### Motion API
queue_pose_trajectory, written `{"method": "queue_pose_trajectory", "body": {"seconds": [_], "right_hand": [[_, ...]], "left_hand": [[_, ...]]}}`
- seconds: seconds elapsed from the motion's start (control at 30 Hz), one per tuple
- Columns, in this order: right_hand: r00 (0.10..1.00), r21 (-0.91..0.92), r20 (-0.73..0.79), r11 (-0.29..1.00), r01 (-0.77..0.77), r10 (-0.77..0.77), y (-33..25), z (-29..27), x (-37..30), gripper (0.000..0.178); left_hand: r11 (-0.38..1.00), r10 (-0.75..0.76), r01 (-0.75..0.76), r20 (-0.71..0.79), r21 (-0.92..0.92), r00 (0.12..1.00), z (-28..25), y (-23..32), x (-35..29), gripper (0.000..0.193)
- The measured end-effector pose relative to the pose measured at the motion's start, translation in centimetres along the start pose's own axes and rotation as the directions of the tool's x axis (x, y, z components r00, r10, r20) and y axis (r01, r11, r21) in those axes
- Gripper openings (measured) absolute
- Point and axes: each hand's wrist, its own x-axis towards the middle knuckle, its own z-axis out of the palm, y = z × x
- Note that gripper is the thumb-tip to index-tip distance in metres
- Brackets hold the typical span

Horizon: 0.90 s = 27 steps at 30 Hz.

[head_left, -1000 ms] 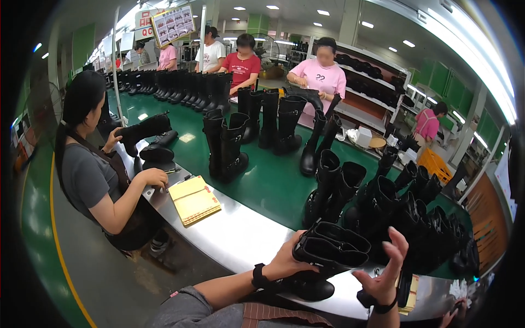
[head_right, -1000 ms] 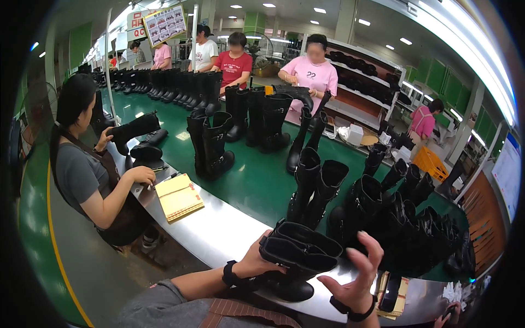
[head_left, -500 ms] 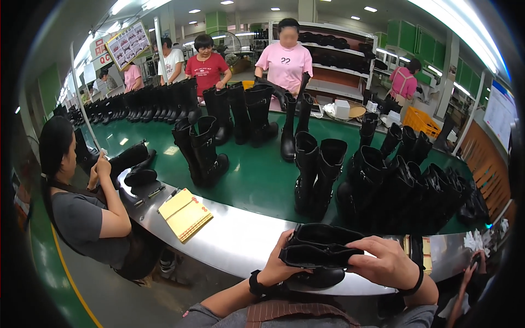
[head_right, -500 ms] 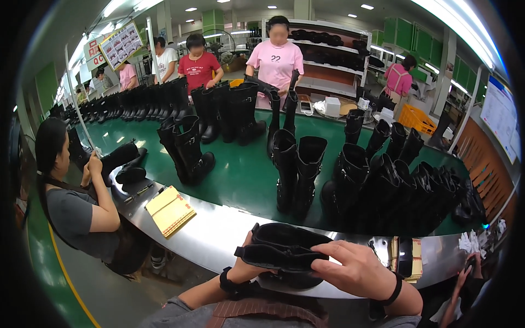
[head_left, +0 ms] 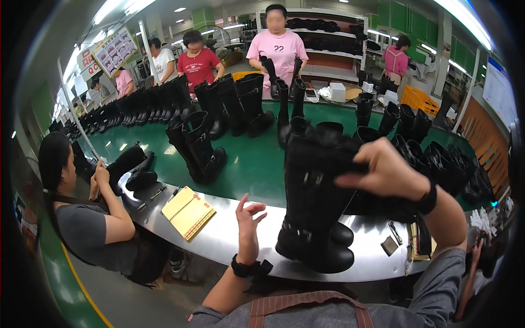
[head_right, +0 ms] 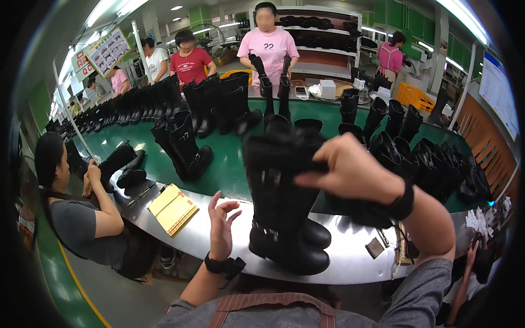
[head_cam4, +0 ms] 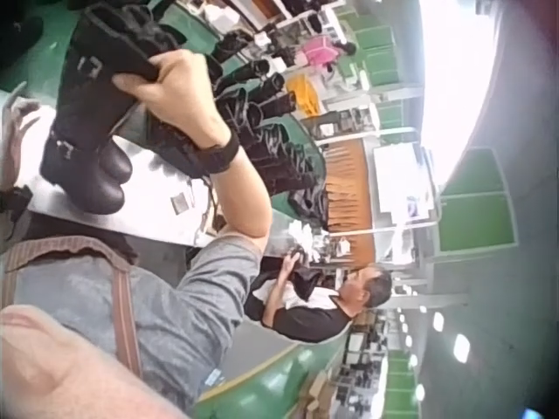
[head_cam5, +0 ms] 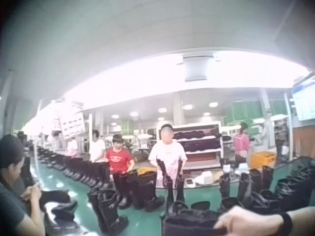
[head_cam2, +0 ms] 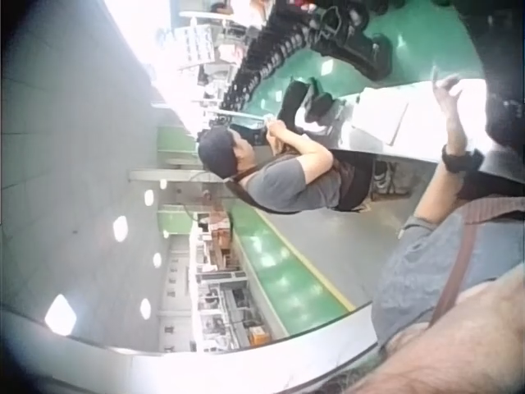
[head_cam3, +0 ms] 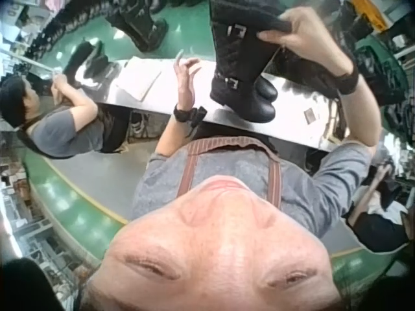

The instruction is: The recorder is inspecting and organizing pairs of black boots on a factory conveyor belt.

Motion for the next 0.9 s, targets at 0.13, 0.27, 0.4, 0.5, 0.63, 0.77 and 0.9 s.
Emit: {"method": "queue_pose_trajectory", "body": {"seconds": [0.13,0.27,0.4,0.5,0.63,0.77,0.9], "right_hand": [[0.852,0.073,-0.491,0.984,-0.165,0.179,1.0,-8.7,2.4,0.039],[0.746,0.22,-0.63,0.971,-0.095,0.216,3.5,-15.4,6.9,0.027],[0.644,0.06,-0.74,0.972,-0.228,0.196,9.5,-17.0,13.1,0.034],[0.587,-0.086,-0.776,0.885,-0.457,0.228,15.1,-15.1,17.1,0.041],[0.594,-0.36,-0.785,0.65,-0.669,0.176,22.0,-10.2,20.3,0.052],[0.558,-0.296,-0.742,0.565,-0.77,0.372,28.4,-5.1,22.0,0.044],[0.738,-0.465,-0.371,0.575,-0.674,0.564,34.5,1.2,22.4,0.055]], "left_hand": [[0.992,-0.106,0.098,-0.118,-0.075,0.987,-5.1,-1.6,2.0,0.05],[0.983,-0.175,0.163,-0.171,-0.083,0.97,-8.4,-4.9,3.1,0.038],[0.956,-0.293,0.277,-0.267,-0.098,0.918,-9.7,-7.1,3.4,0.027],[0.944,-0.32,0.281,-0.273,-0.174,0.907,-10.2,-7.7,3.3,0.025],[0.933,-0.355,0.315,-0.286,-0.177,0.89,-10.5,-7.6,3.3,0.024],[0.917,-0.395,0.36,-0.288,-0.171,0.872,-10.4,-7.6,3.6,0.021],[0.901,-0.433,0.412,-0.277,-0.133,0.858,-10.2,-7.6,3.8,0.018]]}}
